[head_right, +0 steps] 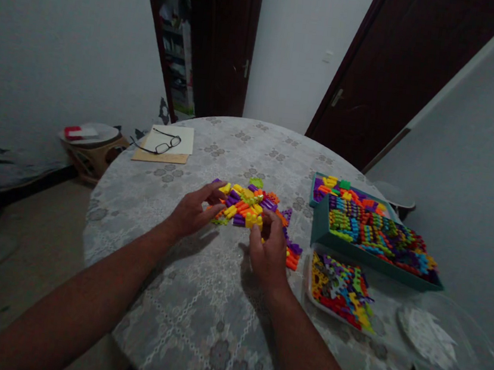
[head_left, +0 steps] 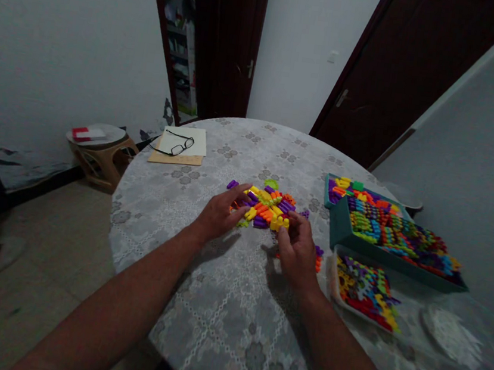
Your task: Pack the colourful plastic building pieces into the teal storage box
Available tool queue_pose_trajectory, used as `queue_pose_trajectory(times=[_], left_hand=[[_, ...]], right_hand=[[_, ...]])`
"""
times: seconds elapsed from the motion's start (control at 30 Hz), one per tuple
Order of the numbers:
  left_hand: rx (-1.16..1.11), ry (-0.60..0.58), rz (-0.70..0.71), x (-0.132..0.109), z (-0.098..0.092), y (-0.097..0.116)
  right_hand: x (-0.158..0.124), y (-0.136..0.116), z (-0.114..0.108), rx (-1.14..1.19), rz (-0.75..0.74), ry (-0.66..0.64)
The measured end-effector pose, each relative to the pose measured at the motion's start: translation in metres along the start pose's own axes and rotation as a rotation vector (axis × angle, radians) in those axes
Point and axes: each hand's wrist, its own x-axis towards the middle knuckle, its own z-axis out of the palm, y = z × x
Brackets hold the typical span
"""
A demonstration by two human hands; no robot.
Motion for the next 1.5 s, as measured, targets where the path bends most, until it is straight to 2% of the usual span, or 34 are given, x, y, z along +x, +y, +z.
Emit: queue_pose_trajectory(times=[0.07, 0.17, 0.33, 0.47, 0.8, 1.23, 1.5], left_hand=[[0.156, 0.052, -0.143, 0.004, -0.011, -0.007], [0.347, -0.07, -0.28, 0.007, -0.019, -0.018], [0.496, -0.365, -0.245, 0.003, -0.016, -0.017], [0.563, -0.446, -0.226, 0.002, -0.013, -0.009], [0.319, -0.443, -0.047, 0.001, -0.006, -0.006], [0.304, -0.425, -0.157, 0.005, -0.01, -0.008], [0.254, -0.339, -0.212, 0.002, -0.007, -0.015]], right_hand=[[0.004, 0.002, -0.004, -0.035, 0.005, 0.021], [0.007, 0.005, -0.006, -0.1, 0.0, 0.027], [0.007, 0.006, -0.006, -0.145, -0.018, 0.044], [0.006, 0.007, -0.005, -0.161, -0.04, 0.031], [0.005, 0.013, -0.002, -0.167, -0.038, 0.025], [0.006, 0.013, -0.002, -0.156, -0.036, 0.038], [0.006, 0.011, -0.003, -0.145, 0.0, 0.032]])
